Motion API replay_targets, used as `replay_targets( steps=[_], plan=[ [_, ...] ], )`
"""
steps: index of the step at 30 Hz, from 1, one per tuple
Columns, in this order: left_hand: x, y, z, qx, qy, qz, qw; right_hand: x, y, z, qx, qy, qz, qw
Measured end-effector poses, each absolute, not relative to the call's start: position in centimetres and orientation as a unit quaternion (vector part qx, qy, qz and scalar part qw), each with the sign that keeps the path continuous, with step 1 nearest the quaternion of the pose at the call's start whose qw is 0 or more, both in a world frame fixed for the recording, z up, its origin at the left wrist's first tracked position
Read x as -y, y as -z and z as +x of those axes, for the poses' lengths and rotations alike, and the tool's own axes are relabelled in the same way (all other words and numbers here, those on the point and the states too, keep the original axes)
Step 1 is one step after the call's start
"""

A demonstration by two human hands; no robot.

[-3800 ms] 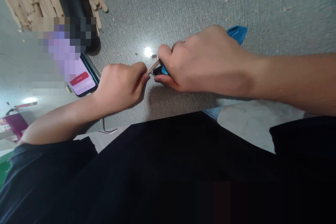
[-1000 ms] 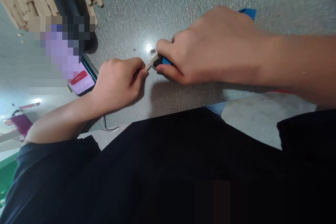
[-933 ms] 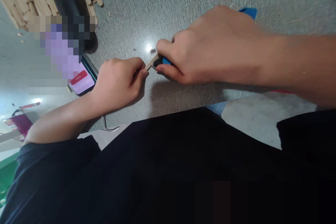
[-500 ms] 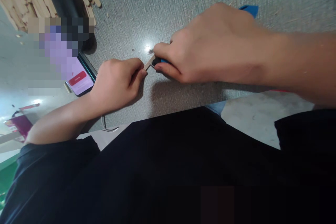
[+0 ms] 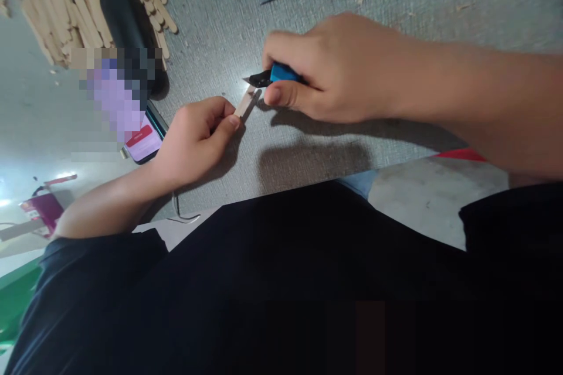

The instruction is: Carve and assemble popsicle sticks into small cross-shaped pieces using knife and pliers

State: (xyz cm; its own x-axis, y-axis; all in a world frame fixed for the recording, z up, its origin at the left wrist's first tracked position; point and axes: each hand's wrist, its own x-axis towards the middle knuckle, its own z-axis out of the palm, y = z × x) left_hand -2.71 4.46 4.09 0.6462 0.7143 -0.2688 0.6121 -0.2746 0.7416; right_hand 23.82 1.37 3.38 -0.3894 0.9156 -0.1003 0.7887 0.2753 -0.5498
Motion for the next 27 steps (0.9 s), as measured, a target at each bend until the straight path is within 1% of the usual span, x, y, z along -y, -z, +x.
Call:
replay_targets(
  steps=[2,4,5,6,10,14,15,18,21,24,27],
  plan=[
    [-4.4,-4.3,-2.7,-0.406,-0.084,0.764,0.494,-1.1,-4.3,23.9,0.758,-0.327,-0.527,0.201],
    [-4.4,-4.9,-2.6,-0.393,-0.095,0.755,0.516,-0.8,-5.0,24.0,0.733,-0.349,-0.516,0.273],
    [-4.4,-5.3,-2.5,-0.389,-0.1,0.758,0.514,-0.6,-5.2,24.0,0.731,-0.35,-0.509,0.291],
    [-4.4,-5.8,-2.5,-0.386,-0.108,0.762,0.508,-0.5,-5.4,24.1,0.736,-0.352,-0.497,0.296],
    [-4.2,-7.5,-2.3,-0.392,-0.177,0.752,0.5,-0.4,-5.8,24.2,0.747,-0.401,-0.456,0.271],
    [-3.1,-7.8,-1.2,-0.412,-0.286,0.684,0.53,0.1,-6.8,23.5,0.684,-0.463,-0.437,0.357],
    [-2.6,-7.6,-0.7,-0.407,-0.323,0.661,0.541,0.3,-7.0,23.1,0.656,-0.49,-0.437,0.372],
    [-1.3,-6.6,0.7,-0.385,-0.365,0.627,0.571,0.7,-7.4,22.0,0.594,-0.549,-0.441,0.388],
    [-0.6,-5.4,1.3,-0.388,-0.401,0.588,0.585,0.6,-7.2,21.1,0.587,-0.559,-0.442,0.385],
    [-0.8,-4.5,1.2,-0.419,-0.424,0.568,0.568,0.0,-6.7,20.9,0.582,-0.578,-0.444,0.36],
    [-1.2,-3.6,0.9,-0.443,-0.432,0.544,0.567,-0.6,-6.0,21.4,0.541,-0.61,-0.437,0.38]
  ],
)
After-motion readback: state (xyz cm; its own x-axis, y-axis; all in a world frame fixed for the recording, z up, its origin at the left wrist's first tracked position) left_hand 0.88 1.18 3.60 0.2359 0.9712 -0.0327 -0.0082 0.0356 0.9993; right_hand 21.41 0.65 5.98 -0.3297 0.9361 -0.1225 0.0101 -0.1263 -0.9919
